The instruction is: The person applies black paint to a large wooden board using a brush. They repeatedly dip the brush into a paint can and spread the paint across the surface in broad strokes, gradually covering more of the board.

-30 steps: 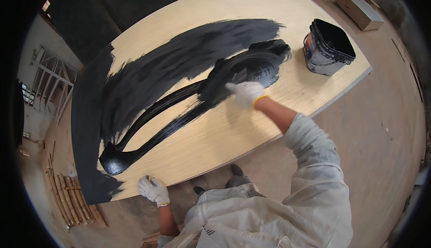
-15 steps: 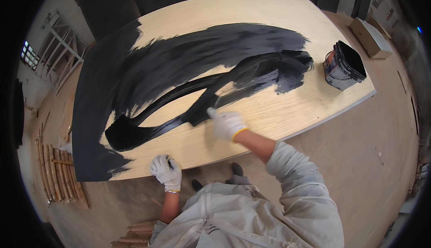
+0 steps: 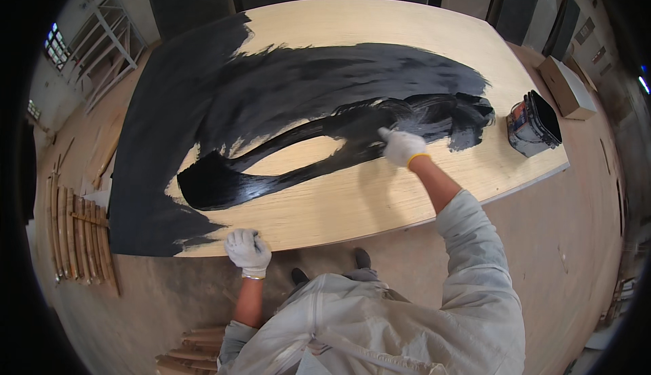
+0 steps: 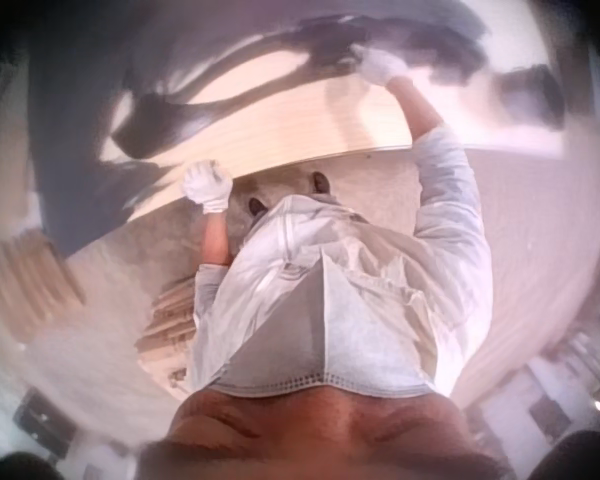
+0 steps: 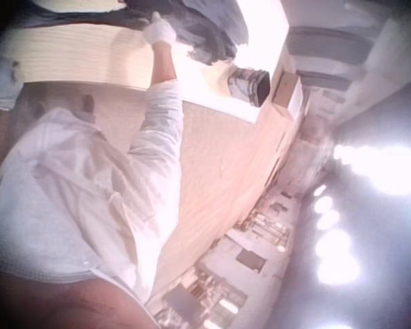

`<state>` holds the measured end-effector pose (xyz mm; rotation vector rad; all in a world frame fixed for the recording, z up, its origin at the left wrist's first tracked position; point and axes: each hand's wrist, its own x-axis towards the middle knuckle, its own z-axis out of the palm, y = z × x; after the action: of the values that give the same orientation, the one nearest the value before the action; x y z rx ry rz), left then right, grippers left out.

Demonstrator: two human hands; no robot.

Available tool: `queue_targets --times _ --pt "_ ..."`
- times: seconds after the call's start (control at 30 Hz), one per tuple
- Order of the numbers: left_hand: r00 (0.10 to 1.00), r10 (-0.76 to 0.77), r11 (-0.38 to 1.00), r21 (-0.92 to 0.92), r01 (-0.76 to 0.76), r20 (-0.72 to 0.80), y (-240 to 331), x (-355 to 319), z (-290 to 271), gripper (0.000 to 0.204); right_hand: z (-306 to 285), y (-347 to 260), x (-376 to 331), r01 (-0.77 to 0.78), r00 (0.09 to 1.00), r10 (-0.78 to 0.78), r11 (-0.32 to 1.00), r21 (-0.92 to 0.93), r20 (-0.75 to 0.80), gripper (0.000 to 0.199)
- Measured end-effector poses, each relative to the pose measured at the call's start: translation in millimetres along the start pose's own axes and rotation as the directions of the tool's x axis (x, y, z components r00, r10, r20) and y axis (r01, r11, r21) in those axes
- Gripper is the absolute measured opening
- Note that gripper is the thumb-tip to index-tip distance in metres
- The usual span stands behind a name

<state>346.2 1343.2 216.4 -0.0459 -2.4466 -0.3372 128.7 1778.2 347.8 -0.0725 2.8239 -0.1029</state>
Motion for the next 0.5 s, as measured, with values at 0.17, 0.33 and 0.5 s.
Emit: queue_targets --times 0.17,0.33,0.5 --pt "0.999 0.037 0.999 -0.016 -0.037 0.000 5 8 4 0.018 0 -9 32 -0.065 0.994 0.068 0.997 0.037 -0.081 0.045" --pt "1.000 -0.021 1.000 -0.005 0.021 0.016 -2 -4 -1 0.018 47 -97 -89 0.194 0.976 -0.197 0.980 0.043 0.094 0.070" --pt "1.000 -0.026 1.000 0.003 0.026 0.008 3 -4 3 0.020 28 34 -65 -0.214 0.976 0.215 0.976 0.031 -0.032 0.060"
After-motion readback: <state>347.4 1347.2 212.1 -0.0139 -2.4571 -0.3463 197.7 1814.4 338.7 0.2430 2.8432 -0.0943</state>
